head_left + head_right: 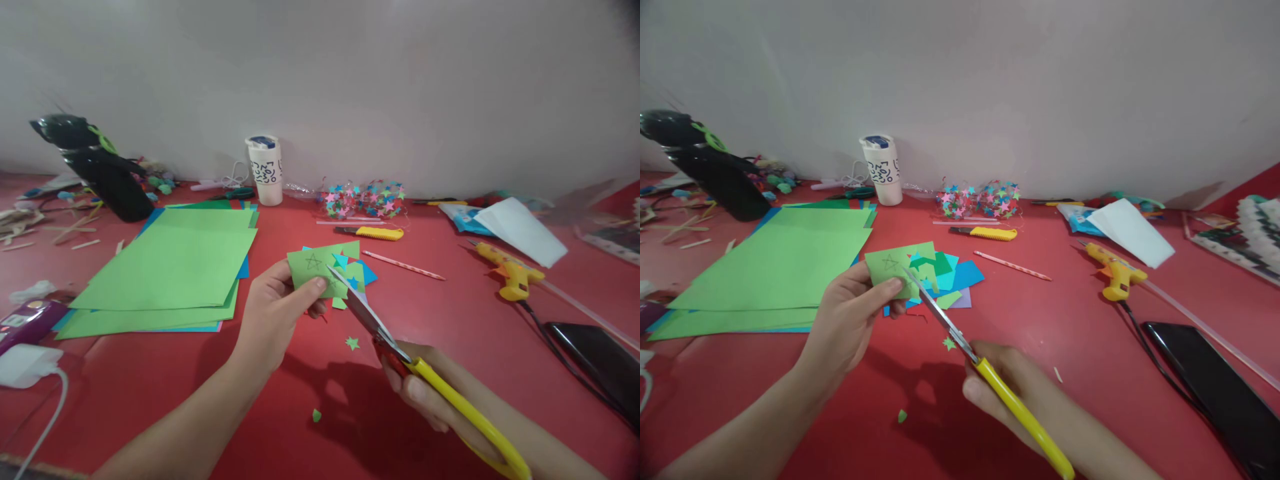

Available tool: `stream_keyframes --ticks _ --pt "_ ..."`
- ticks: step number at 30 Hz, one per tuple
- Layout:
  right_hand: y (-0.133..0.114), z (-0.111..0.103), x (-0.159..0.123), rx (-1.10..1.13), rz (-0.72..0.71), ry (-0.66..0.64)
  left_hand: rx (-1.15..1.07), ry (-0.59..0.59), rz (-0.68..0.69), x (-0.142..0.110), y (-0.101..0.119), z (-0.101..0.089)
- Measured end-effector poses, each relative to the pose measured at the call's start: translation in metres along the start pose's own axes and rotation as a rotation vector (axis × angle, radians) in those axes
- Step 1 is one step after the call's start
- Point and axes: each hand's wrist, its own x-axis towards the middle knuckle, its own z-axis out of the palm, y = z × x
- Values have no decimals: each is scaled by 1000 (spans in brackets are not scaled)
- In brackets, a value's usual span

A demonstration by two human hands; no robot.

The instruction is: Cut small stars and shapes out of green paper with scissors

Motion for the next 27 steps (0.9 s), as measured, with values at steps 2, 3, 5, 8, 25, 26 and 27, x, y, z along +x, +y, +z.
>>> stream_keyframes --ticks 2,3,5,8,25,26,27 --pt "1 3 0 17 -15 11 -4 9 15 -1 -1 2" --pt "2 5 0 48 -17 16 -9 13 19 -2 -2 3" --pt "4 10 2 121 -9 30 -26 24 17 -3 -4 5" --pt "8 17 4 175 4 59 -56 42 -10 -4 -7 7" --pt "3 26 4 106 118 167 -91 57 -71 -6 -8 10" --pt "2 26 4 109 126 161 -89 57 -72 -6 -8 10" --pt "1 25 4 113 130 157 -87 57 -71 -6 -8 10"
